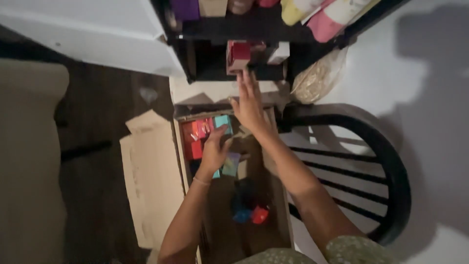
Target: The person organizes various small boxes and packages from a cardboard box onto a black shelf. They pick up items one by one, including colorful boxes and a teal package, and place them on the shelf.
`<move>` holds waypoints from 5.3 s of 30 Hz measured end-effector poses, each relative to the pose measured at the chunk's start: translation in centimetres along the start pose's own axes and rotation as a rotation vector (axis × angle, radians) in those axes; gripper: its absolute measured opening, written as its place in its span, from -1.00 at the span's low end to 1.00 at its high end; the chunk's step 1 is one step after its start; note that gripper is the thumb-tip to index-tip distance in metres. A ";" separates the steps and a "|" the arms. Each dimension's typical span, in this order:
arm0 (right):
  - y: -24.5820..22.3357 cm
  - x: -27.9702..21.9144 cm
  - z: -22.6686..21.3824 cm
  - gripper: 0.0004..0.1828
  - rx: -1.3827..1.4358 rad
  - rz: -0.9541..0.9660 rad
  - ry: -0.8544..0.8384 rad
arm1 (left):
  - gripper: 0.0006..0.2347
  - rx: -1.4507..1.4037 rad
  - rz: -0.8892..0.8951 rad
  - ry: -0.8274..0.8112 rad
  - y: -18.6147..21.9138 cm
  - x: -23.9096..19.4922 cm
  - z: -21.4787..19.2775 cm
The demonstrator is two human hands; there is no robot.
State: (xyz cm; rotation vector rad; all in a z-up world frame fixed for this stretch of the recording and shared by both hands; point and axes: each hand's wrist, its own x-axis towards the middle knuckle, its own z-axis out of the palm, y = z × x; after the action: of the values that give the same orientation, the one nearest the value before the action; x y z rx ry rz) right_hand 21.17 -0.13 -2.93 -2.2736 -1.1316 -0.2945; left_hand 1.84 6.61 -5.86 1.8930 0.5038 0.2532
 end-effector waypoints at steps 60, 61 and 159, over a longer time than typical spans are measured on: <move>-10.8 -9.4 -0.9 -0.03 0.017 0.778 -0.635 | -0.06 -0.096 -0.329 0.302 -2.7 -10.1 1.4; -10.7 -9.3 -2.2 -0.03 0.015 0.778 -0.633 | -0.06 -0.098 -0.327 0.301 -2.8 -10.1 1.5; -7.9 -32.3 -12.2 -0.19 -0.122 0.229 -1.066 | -0.60 0.988 0.171 -0.272 4.7 -26.0 2.7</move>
State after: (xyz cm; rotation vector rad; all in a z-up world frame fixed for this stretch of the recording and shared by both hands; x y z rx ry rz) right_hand -4.24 -24.81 -3.87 -2.6666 -1.2881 1.0853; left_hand -19.09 -8.97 -0.90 2.8810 0.2873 -0.1951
